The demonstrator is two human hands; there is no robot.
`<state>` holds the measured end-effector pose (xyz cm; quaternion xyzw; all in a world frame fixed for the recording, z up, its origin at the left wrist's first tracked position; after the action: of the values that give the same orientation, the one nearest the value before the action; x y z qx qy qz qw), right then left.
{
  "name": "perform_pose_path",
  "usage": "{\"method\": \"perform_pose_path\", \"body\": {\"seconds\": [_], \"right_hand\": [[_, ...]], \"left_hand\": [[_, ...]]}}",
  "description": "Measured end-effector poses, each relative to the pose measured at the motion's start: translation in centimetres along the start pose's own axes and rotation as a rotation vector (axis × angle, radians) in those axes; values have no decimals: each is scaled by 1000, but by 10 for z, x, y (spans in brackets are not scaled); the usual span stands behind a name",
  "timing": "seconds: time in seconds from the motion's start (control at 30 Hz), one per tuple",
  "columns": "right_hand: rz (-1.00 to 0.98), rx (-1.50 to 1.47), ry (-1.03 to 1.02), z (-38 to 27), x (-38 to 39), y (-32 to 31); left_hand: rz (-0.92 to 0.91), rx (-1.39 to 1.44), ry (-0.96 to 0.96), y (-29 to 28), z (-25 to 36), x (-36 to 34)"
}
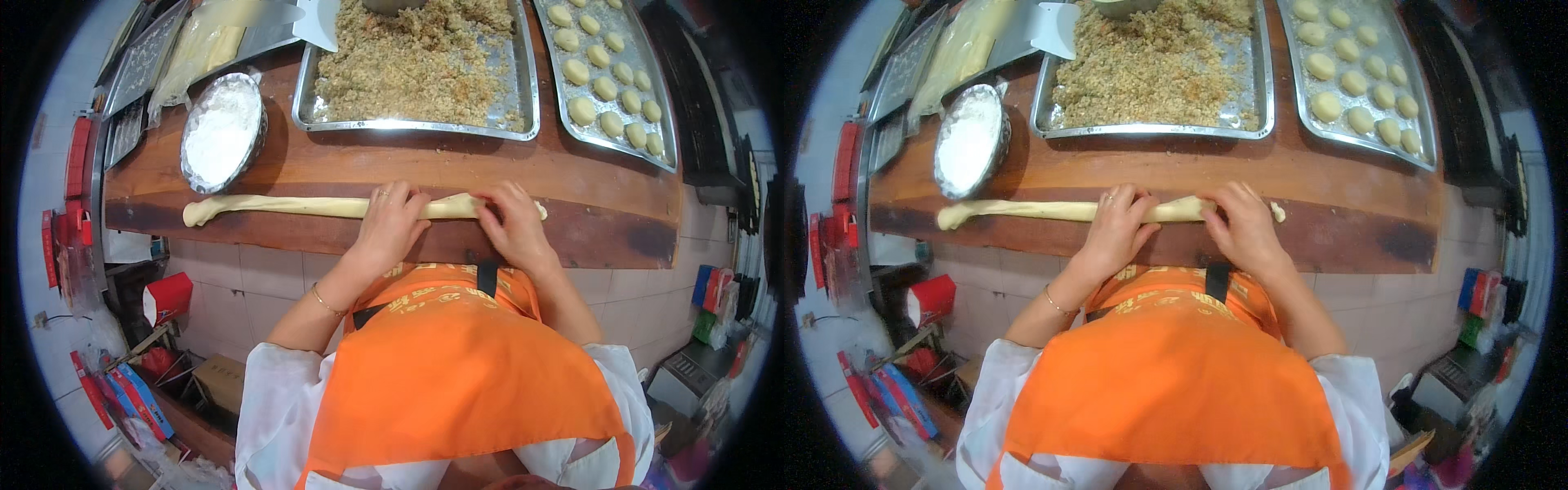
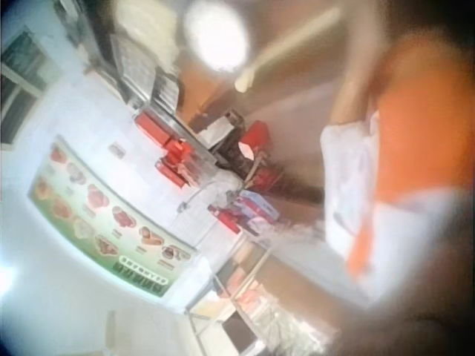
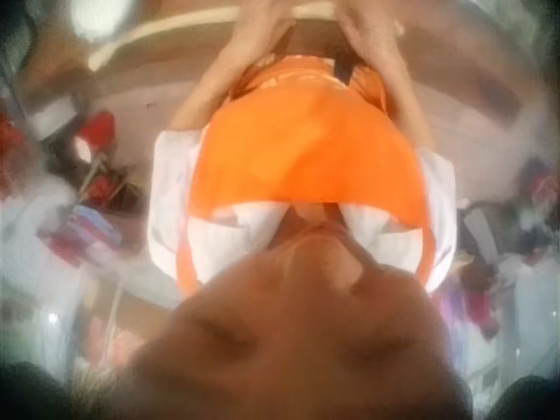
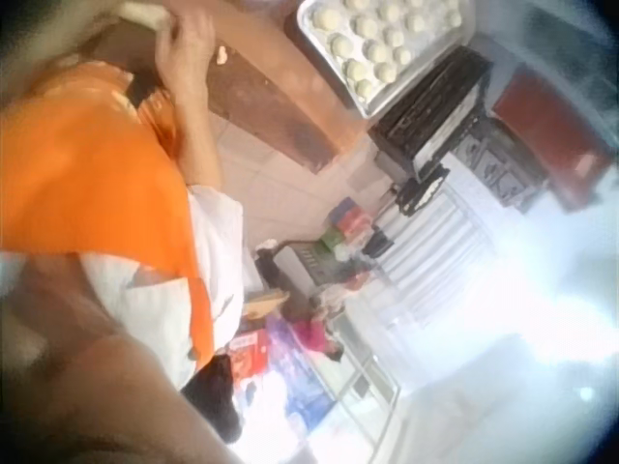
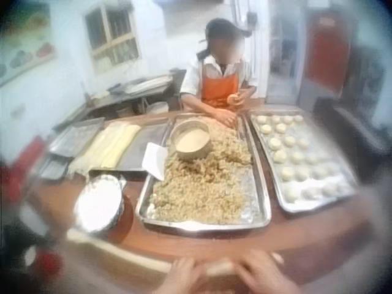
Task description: The person handles a long roll of dough on a wooden table, divides it into smaller pieces using a scraper, and then flattens the pieces by hand. They add filling from a metal tray to the dough, pinch the dough closed to form balls, and place them onto a metal baking tray.
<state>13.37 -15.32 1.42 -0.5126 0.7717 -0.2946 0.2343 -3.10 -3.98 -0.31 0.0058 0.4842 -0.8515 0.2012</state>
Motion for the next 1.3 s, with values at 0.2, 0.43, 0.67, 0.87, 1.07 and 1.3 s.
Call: {"method": "perform_pose_path", "body": {"seconds": [0.2, 0.43, 0.67, 0.87, 1.07, 1.3], "right_hand": [[-227, 253, -11, -15, -14, 27], [-357, -19, -38, -35, -25, 22], [-393, 412, -39, -18, -20, 40], [-286, 193, -63, 3, -10, 36], [-462, -1316, 504, 47, 16, 39], [-92, -885, 338, 85, 33, -40]], "left_hand": [[81, 16, 70, 9, 4, 3], [70, -30, 89, 27, 10, -9], [-38, -204, 80, 42, 18, -22], [41, -463, 139, 58, 24, -32], [32, -477, 130, 54, 18, -45], [25, -112, 86, 37, 63, -68]]}}
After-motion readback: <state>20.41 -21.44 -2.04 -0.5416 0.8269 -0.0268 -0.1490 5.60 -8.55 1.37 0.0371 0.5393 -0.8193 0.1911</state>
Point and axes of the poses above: each hand's wrist, its own x-axis away from the middle knuckle, its own y-axis out of the palm, z = x × y, the point moved 6 cm from there along -x, towards the middle knuckle, and after that the axes turned 6 degrees about y, right-handed, at the moved point
